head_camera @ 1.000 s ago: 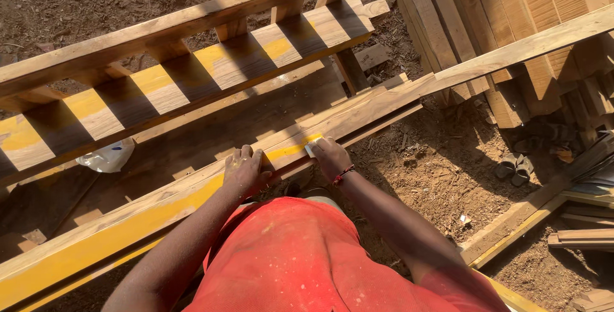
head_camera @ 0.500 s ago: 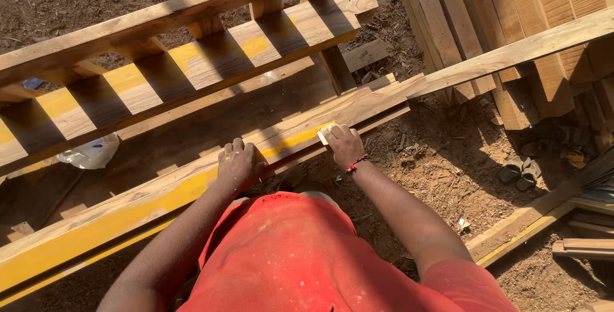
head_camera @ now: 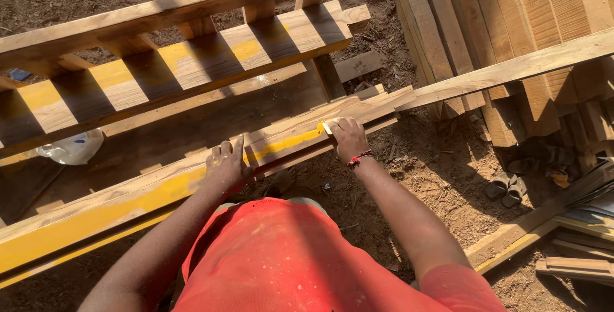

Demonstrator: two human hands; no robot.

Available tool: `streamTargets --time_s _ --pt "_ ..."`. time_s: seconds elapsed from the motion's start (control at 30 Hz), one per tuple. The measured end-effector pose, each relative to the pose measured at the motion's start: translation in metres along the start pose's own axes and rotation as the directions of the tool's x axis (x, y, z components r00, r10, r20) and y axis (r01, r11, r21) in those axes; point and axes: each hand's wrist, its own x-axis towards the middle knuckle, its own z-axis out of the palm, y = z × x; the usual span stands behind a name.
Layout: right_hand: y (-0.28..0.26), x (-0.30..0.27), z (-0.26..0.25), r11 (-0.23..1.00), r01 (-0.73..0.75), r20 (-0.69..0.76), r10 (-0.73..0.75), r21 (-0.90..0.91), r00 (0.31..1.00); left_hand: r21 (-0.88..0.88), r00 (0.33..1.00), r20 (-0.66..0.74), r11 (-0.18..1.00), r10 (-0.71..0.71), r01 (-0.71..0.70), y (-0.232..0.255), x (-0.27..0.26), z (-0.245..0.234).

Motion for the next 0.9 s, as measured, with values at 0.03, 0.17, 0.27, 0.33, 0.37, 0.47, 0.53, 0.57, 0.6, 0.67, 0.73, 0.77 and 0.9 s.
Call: streamTargets --time_s 0.03,0.17,0.27,0.33,0.37,0.47,0.53,0.57,0.6,0.67,0.73,0.77,0.9 --pt "-0.007 0.000 0.008 0.999 -0.028 -0.067 0.026 -0.023 0.997 0.009 1.000 0.006 1.000 -0.011 0.011 0.000 0.004 0.000" --pt "-0.027 -0.022 -0.013 0.995 -0.059 0.055 0.054 0.081 0.997 0.010 0.999 -0.040 1.000 0.029 -0.029 -0.009 0.011 -0.007" --pt "-0.021 -0.018 -0.043 0.998 0.038 0.199 -0.047 0.048 0.979 -0.030 0.997 -0.055 0.998 0.051 -0.053 -0.013 0.009 0.008" --pt "-0.009 0.010 -0.055 0.984 -0.179 0.467 0.167 -0.018 0.868 -0.033 0.998 -0.018 0.997 0.063 -0.063 -0.021 0.012 0.015" --pt "0.003 0.024 -0.058 0.933 -0.361 0.463 0.323 -0.007 0.825 -0.073 0.996 -0.044 0.994 0.079 -0.082 -0.028 0.010 0.021" --pt "0.043 0.047 -0.058 0.783 -0.621 0.376 0.584 -0.029 0.719 -0.170 0.978 -0.139 0.969 0.154 -0.177 -0.049 0.014 0.033" --pt "0.039 0.053 -0.048 0.678 -0.735 0.364 0.679 0.024 0.638 -0.228 0.955 -0.222 0.941 0.199 -0.249 -0.065 0.010 0.035" --pt "0.034 0.061 -0.045 0.618 -0.784 0.359 0.720 0.055 0.593 -0.238 0.958 -0.233 0.945 0.169 -0.225 -0.076 0.009 0.032" --pt "0.023 0.063 -0.040 0.606 -0.794 0.361 0.731 0.046 0.579 -0.258 0.963 -0.232 0.946 0.138 -0.198 -0.084 0.001 0.035" --pt "-0.007 0.068 -0.031 0.577 -0.817 0.362 0.756 0.024 0.545 -0.297 0.954 -0.281 0.935 0.107 -0.192 -0.099 -0.014 0.042" --pt "-0.033 0.069 -0.029 0.583 -0.813 0.344 0.762 0.005 0.549 -0.329 0.917 -0.388 0.914 0.097 -0.236 -0.118 -0.028 0.048" --pt "-0.044 0.071 -0.030 0.587 -0.809 0.332 0.764 -0.003 0.553 -0.323 0.907 -0.404 0.910 0.118 -0.262 -0.129 -0.027 0.047" --pt "-0.083 0.080 -0.039 0.549 -0.835 0.346 0.777 0.035 0.526 -0.369 0.891 -0.430 0.874 0.142 -0.317 -0.168 -0.044 0.055"
